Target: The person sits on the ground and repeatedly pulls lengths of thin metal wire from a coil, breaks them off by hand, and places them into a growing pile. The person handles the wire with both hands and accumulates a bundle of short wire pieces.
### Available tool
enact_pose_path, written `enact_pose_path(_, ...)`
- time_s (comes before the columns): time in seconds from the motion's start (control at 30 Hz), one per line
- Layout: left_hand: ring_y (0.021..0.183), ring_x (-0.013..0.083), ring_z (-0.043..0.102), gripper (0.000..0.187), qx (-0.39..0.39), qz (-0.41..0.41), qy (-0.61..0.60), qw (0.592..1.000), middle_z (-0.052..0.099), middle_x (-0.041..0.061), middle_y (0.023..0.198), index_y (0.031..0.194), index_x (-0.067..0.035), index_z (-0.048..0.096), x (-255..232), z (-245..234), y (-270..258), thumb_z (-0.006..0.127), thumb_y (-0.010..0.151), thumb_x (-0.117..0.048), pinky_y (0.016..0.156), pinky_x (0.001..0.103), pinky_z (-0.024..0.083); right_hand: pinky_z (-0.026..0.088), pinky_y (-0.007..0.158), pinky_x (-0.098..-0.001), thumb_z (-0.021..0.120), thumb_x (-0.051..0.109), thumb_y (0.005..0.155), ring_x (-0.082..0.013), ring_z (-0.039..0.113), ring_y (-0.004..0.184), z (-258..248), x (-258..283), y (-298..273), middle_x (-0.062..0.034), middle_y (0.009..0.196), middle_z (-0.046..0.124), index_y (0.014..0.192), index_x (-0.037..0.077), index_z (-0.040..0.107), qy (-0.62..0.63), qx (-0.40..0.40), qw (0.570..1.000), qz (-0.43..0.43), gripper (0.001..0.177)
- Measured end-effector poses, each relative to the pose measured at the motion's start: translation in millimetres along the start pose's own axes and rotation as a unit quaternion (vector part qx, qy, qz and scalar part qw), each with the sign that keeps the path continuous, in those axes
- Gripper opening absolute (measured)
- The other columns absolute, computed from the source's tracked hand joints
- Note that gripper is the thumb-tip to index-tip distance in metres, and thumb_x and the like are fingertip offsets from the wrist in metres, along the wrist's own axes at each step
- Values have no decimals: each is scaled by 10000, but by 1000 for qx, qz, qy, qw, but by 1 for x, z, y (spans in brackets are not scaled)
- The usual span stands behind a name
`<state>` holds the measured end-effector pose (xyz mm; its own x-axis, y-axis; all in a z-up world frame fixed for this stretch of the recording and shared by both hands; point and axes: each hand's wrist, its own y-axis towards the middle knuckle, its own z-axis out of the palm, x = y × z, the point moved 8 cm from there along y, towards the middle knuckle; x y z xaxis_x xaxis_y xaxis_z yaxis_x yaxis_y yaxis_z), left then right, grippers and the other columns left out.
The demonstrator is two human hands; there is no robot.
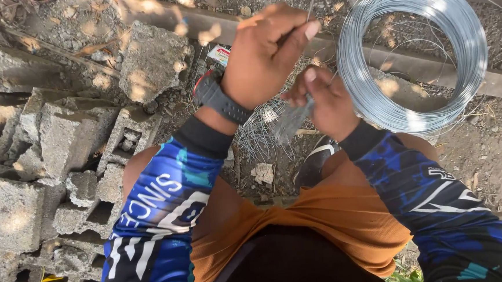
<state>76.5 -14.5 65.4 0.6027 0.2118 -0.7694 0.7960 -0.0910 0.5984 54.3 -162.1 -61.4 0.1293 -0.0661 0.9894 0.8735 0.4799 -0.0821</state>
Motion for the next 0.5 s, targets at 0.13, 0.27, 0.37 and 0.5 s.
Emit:
enact_pose_path(0.13,766,151,635,140,52,-113,-209,970,677,76,974,1043,44,708,71,22,-18,596,976,-8,689,263,559,472,597,-287,525,313,1071,-103,444,530,-15,10,-3,59,594,420,752,177,456,112,-22,993,11,354)
enact_pose_path(0.27,517,116,502,454,42,-141,61,987,553,-14,618,832,-57,663,138,20,-45,509,1035,-433,498,299,440,438,574,-265,527,283,1070,-87,398,503,-19,51,-15,66,572,368,721,193,409,98,-29,995,-20,379)
enact_pose_path(0.37,754,210,645,357,255,-334,241,875,669,49,873,957,-106,603,240,43,-122,500,1047,-436,725,390,575,425,571,-272,533,270,1063,-102,391,507,-28,64,-26,54,563,353,744,167,433,87,-70,994,-16,349)
enact_pose_path(0.5,1218,370,595,475,267,-529,326,737,576,179,1364,1337,-24,541,365,29,-283,574,971,-324,1021,512,506,425,623,-268,515,203,1073,-98,390,550,-37,74,-26,39,592,380,783,154,469,90,-58,993,-53,298)
